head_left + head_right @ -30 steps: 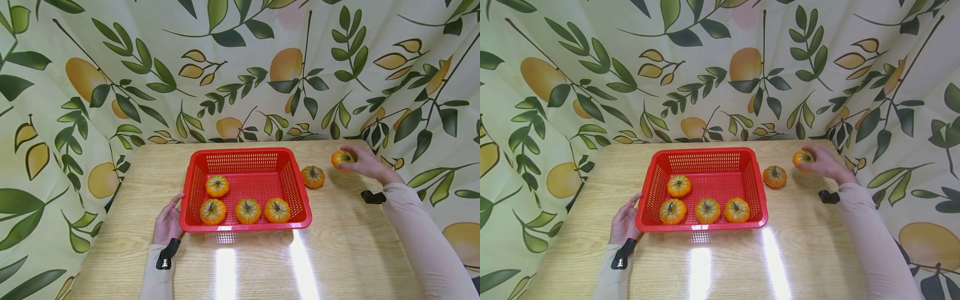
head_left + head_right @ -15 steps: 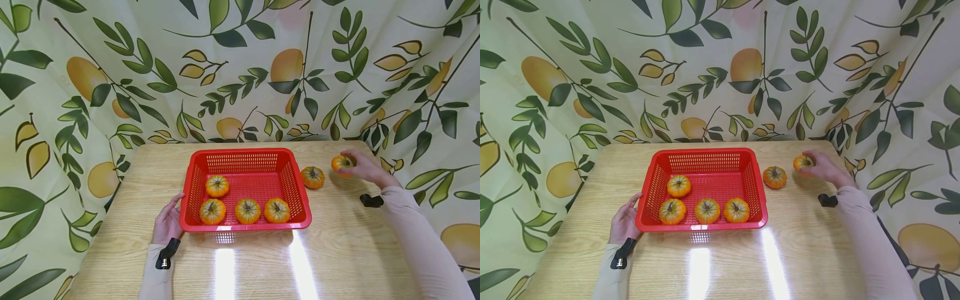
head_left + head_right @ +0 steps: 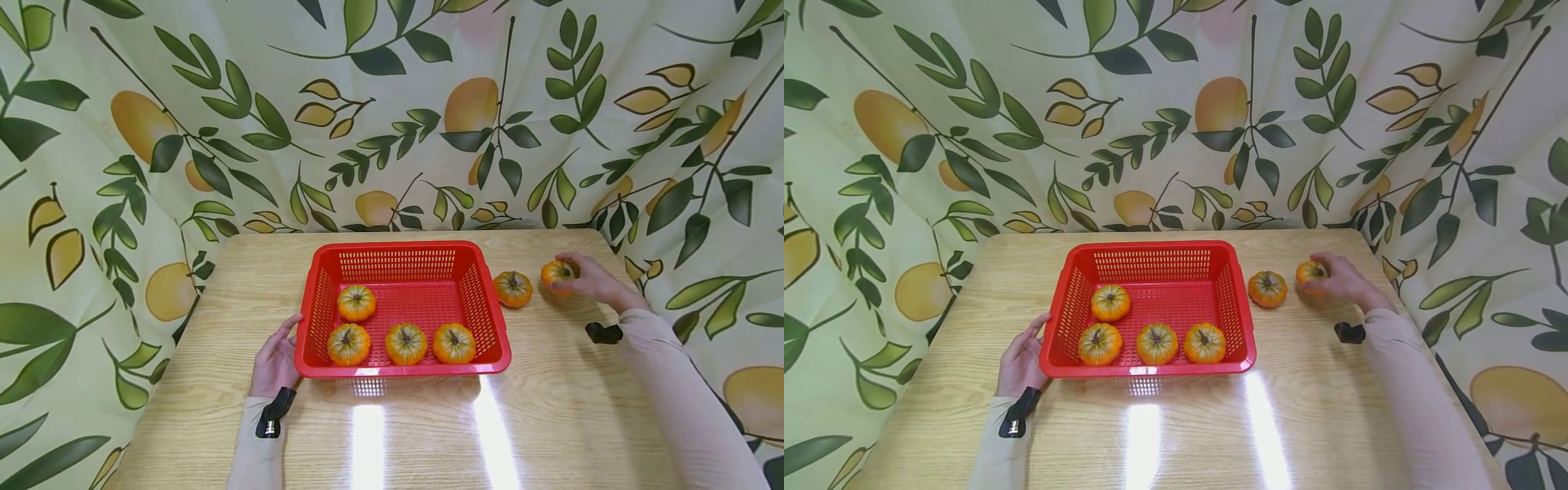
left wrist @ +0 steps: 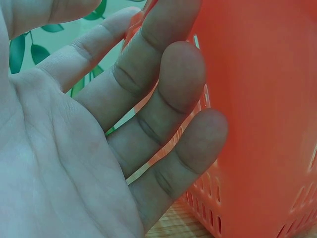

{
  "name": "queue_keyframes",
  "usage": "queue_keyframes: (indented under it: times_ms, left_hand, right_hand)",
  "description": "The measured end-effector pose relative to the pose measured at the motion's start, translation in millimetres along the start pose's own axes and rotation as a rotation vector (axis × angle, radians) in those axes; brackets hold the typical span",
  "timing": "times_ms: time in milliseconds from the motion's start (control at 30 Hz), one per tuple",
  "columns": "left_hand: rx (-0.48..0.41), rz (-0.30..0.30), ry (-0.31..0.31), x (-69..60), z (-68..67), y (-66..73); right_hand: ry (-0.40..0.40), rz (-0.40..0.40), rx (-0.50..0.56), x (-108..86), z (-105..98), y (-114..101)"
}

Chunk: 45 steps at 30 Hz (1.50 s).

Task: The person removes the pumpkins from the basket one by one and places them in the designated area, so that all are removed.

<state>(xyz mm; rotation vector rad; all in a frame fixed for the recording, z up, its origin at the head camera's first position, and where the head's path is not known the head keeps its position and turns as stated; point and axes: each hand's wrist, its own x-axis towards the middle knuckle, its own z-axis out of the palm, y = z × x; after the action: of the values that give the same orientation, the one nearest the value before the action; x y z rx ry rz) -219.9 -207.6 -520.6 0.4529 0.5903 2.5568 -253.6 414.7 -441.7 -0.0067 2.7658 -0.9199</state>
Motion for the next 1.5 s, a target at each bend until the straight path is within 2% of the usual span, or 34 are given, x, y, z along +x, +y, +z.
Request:
queue_keyframes:
  times_ms: [333,633,1167,1500]
  left_hand:
    - [0.006,0.004,-0.004,-0.2,0.0,-0.7]
    - [0.013,-0.001,0.038,0.5,1.1,0.1]
    - [-0.002,-0.001,-0.005,1.1,-1.2,-0.7]
    - [-0.001,0.002,0.02,0.3,0.0,-0.4]
  right_hand:
    - [-0.005,0.011,0.014,-0.3,5.7,6.6]
    - [-0.004,0.023,0.008,1.4,12.0,10.8]
    - [-0.028,0.05,0.036,-0.3,19.6,7.8]
    - [-0.043,0.077,0.059,-1.8,22.3,11.5]
